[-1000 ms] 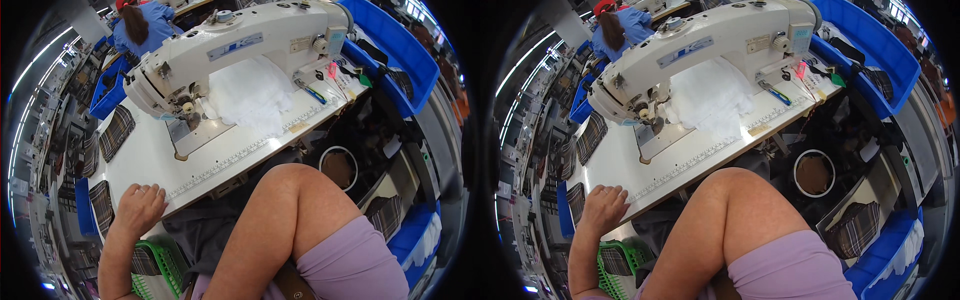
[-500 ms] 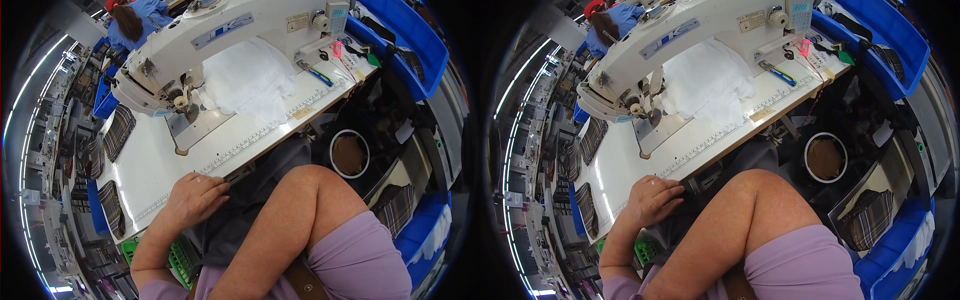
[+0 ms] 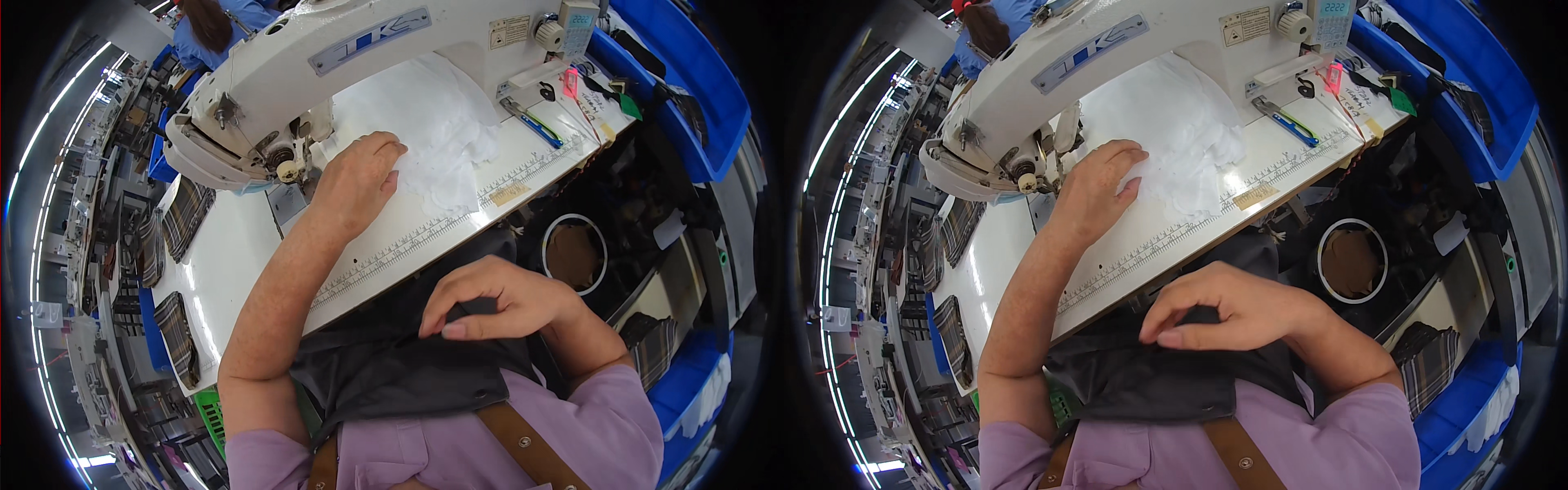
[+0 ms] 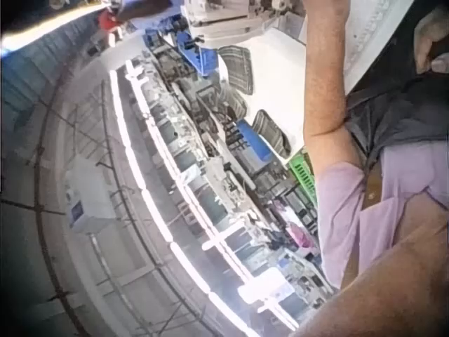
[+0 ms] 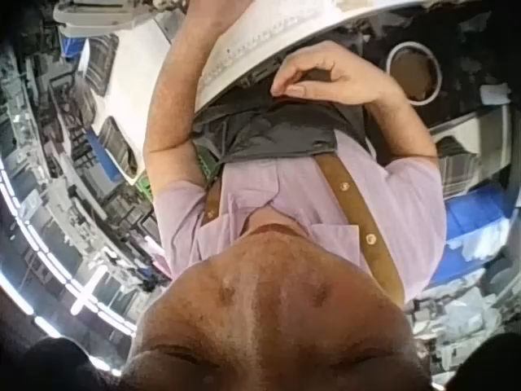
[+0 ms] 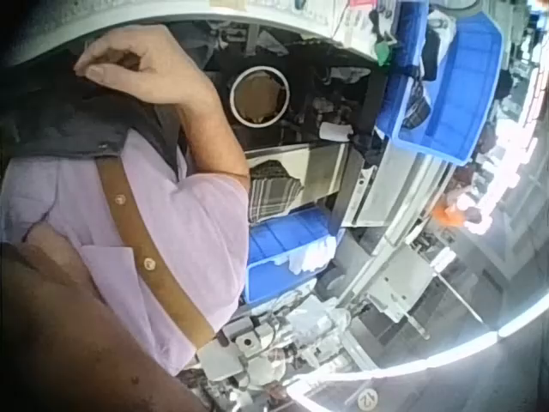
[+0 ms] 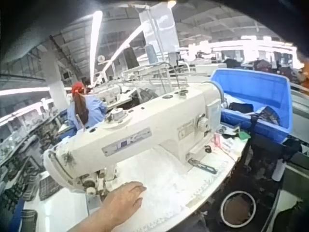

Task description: Sewing together leather and fabric patches using an industrial sewing machine.

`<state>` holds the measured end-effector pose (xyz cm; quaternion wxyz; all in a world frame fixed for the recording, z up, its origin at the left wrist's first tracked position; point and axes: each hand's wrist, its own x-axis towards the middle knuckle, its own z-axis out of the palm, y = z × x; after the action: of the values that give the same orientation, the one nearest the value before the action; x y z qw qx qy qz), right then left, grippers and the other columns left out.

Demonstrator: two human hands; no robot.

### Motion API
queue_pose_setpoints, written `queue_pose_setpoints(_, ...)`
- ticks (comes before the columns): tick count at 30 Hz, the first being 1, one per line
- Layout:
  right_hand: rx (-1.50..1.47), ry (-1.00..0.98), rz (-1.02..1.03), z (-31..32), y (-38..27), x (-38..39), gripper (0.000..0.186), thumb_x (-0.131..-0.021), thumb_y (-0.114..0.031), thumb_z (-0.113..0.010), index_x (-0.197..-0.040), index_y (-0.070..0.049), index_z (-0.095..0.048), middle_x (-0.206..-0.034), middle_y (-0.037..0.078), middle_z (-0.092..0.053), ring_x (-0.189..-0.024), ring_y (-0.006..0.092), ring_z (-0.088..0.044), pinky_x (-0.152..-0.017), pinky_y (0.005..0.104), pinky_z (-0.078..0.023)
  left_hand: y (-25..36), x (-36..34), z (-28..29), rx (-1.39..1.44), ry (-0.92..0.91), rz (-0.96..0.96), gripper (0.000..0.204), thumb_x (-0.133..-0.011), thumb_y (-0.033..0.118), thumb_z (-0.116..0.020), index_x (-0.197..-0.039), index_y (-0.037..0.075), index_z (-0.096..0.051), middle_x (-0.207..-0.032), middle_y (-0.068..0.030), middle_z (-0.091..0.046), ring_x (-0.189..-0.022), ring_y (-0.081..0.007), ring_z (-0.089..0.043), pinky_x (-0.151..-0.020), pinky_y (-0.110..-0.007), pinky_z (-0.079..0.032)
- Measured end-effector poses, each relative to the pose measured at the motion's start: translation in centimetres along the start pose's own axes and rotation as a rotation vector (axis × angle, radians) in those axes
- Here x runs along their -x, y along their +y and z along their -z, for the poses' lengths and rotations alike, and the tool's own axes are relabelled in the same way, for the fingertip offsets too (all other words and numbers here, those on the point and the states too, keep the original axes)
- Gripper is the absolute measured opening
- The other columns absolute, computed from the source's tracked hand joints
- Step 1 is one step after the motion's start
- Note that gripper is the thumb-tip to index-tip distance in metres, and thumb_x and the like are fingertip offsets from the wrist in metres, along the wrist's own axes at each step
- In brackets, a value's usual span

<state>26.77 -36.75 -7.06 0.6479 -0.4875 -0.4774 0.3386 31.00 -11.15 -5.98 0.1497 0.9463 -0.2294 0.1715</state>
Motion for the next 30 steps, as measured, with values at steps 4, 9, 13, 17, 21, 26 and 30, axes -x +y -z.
queue_pose_setpoints(4,0.135,0.196,-0.063,2.3,0.6,2.2,0.017,-0.097,-0.009,-0.069,-0.109,0.001,-0.074,-0.105,0.014,-0.075,-0.098,0.0227,-0.072,-0.087,0.0327,-0.055,-0.2,-0.6,0.4,-0.083,-0.086,-0.019,0.034,-0.08,0.001,-0.075,-0.114,0.003,-0.068,-0.119,-0.0111,-0.068,-0.106,-0.0311,-0.068,-0.089,-0.04,-0.057)
queue_pose_setpoints(9,0.13,0.295,-0.144,2.6,1.1,2.2,0.018,-0.1,-0.013,-0.067,-0.111,0.0,-0.073,-0.1,0.01,-0.075,-0.093,0.0173,-0.07,-0.086,0.0305,-0.054,-1.2,-1.1,-0.1,-0.049,-0.062,-0.024,0.02,-0.083,0.0,-0.075,-0.103,0.002,-0.07,-0.106,-0.0095,-0.072,-0.095,-0.0296,-0.071,-0.082,-0.036,-0.058)
queue_pose_setpoints(13,0.109,0.257,-0.144,2.0,1.9,2.0,0.019,-0.101,-0.013,-0.066,-0.112,0.0,-0.073,-0.099,0.009,-0.075,-0.091,0.0158,-0.069,-0.086,0.0296,-0.054,-1.0,-1.7,0.3,0.2,0.181,0.061,0.007,-0.086,0.001,-0.075,-0.092,0.001,-0.072,-0.099,-0.0086,-0.076,-0.089,-0.0276,-0.073,-0.081,-0.035,-0.059)
queue_pose_setpoints(17,-0.081,0.294,-0.224,1.5,3.7,2.7,0.028,-0.107,-0.022,-0.058,-0.12,0.001,-0.069,-0.11,0.012,-0.074,-0.1,0.019,-0.07,-0.089,0.0319,-0.055,0.6,0.1,1.6,0.121,0.37,-0.099,0.01,-0.086,0.0,-0.075,-0.095,0.0,-0.07,-0.106,-0.0104,-0.077,-0.092,-0.0254,-0.075,-0.085,-0.037,-0.06)
queue_pose_setpoints(21,-0.462,0.488,-0.133,1.0,4.7,2.9,0.05,-0.114,-0.038,-0.04,-0.137,0.003,-0.056,-0.125,0.019,-0.068,-0.108,0.0259,-0.069,-0.093,0.037,-0.057,3.6,6.0,3.4,0.031,0.193,-0.351,0.015,-0.082,-0.001,-0.075,-0.094,0.005,-0.069,-0.111,-0.012,-0.076,-0.103,-0.0229,-0.075,-0.096,-0.041,-0.058)
queue_pose_setpoints(26,-0.335,0.624,-0.199,-0.6,3.9,1.9,0.053,-0.11,-0.046,-0.047,-0.13,0.003,-0.052,-0.109,0.019,-0.071,-0.085,0.0235,-0.072,-0.074,0.0384,-0.061,6.9,15.0,4.1,-0.106,0.03,-0.443,0.01,-0.087,0.007,-0.071,-0.092,0.009,-0.063,-0.117,-0.0114,-0.074,-0.108,-0.0236,-0.074,-0.1,-0.04,-0.056)
queue_pose_setpoints(30,0.514,0.576,-0.377,-2.7,2.0,-0.9,0.064,-0.094,-0.051,-0.07,-0.124,0.003,-0.054,-0.073,0.01,-0.067,-0.057,0.0212,-0.065,-0.059,0.0357,-0.054,8.0,19.5,3.5,-0.142,-0.005,-0.351,0.014,-0.087,0.008,-0.073,-0.095,0.009,-0.061,-0.12,-0.0109,-0.073,-0.112,-0.0242,-0.073,-0.102,-0.041,-0.056)
